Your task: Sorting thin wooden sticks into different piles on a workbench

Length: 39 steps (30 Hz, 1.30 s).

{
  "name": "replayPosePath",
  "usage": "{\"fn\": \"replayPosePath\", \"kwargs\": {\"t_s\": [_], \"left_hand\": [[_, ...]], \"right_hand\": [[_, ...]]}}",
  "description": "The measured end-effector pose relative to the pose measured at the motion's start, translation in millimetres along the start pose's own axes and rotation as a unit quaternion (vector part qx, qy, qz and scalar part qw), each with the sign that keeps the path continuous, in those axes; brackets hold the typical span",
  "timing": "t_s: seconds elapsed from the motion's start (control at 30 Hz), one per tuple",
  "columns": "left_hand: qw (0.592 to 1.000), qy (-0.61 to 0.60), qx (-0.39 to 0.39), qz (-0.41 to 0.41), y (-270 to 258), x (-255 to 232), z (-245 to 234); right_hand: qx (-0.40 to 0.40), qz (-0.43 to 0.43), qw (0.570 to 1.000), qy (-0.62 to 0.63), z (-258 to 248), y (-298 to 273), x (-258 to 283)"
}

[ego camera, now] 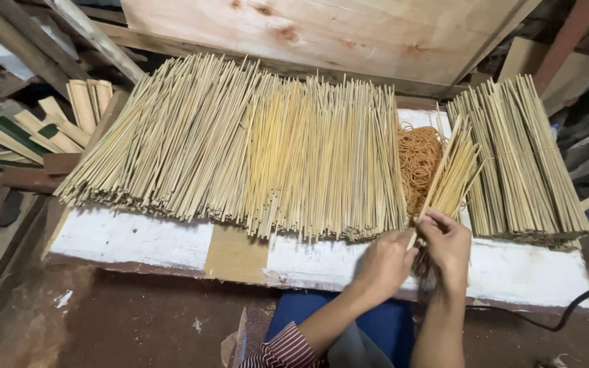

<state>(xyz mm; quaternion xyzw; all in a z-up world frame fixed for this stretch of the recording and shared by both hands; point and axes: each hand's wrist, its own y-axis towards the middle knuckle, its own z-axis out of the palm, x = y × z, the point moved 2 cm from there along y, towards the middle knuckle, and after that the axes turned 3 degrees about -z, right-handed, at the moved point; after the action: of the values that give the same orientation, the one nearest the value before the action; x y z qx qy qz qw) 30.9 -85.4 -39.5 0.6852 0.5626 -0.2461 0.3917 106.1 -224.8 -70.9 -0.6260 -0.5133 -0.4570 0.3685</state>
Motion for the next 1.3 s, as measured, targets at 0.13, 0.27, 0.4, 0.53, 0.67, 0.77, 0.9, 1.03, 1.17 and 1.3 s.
{"fn": "replayPosePath", "kwargs": {"t_s": [0.13, 0.27, 0.4, 0.53, 0.67, 0.77, 0.9, 1.03, 1.17, 1.3], "left_hand": [[0.995, 0.04, 0.084, -0.025, 3.6, -19.1, 27.4], [0.994, 0.074, -0.08, 0.031, 10.8, 6.1, 11.7], [0.97, 0.121, -0.203, -0.048, 13.3, 44.2, -51.2], [0.957, 0.129, -0.228, -0.123, 6.2, 77.3, -99.8], [0.958, 0.152, -0.216, -0.115, 3.8, 107.5, -105.1], [0.953, 0.171, -0.216, -0.127, 5.9, 117.4, -101.3], [0.946, 0.2, -0.201, -0.158, 5.0, 112.8, -103.1], [0.932, 0.232, -0.209, -0.182, 12.1, 116.7, -94.3], [0.925, 0.28, -0.161, -0.201, 17.0, 131.3, -85.6], [0.914, 0.315, -0.154, -0.202, 23.0, 148.5, -73.2]], "right_hand": [[-0.073, 0.022, 0.975, -0.21, -33.1, 7.3, -8.9], [-0.066, -0.137, 0.958, -0.243, -8.0, 2.4, 14.4], [0.045, -0.186, 0.964, -0.182, 51.8, 1.9, 25.0], [0.117, -0.222, 0.956, -0.153, 120.6, 4.0, 35.8], [0.154, -0.194, 0.957, -0.148, 149.9, -1.6, 59.5], [0.176, -0.17, 0.959, -0.143, 149.8, 6.7, 56.5], [0.199, -0.148, 0.956, -0.157, 142.3, 5.8, 57.3], [0.203, -0.138, 0.955, -0.166, 140.0, 2.7, 61.9], [0.205, -0.152, 0.944, -0.208, 133.1, -12.7, 87.8], [0.183, -0.185, 0.923, -0.284, 151.8, 0.6, 49.0]]}}
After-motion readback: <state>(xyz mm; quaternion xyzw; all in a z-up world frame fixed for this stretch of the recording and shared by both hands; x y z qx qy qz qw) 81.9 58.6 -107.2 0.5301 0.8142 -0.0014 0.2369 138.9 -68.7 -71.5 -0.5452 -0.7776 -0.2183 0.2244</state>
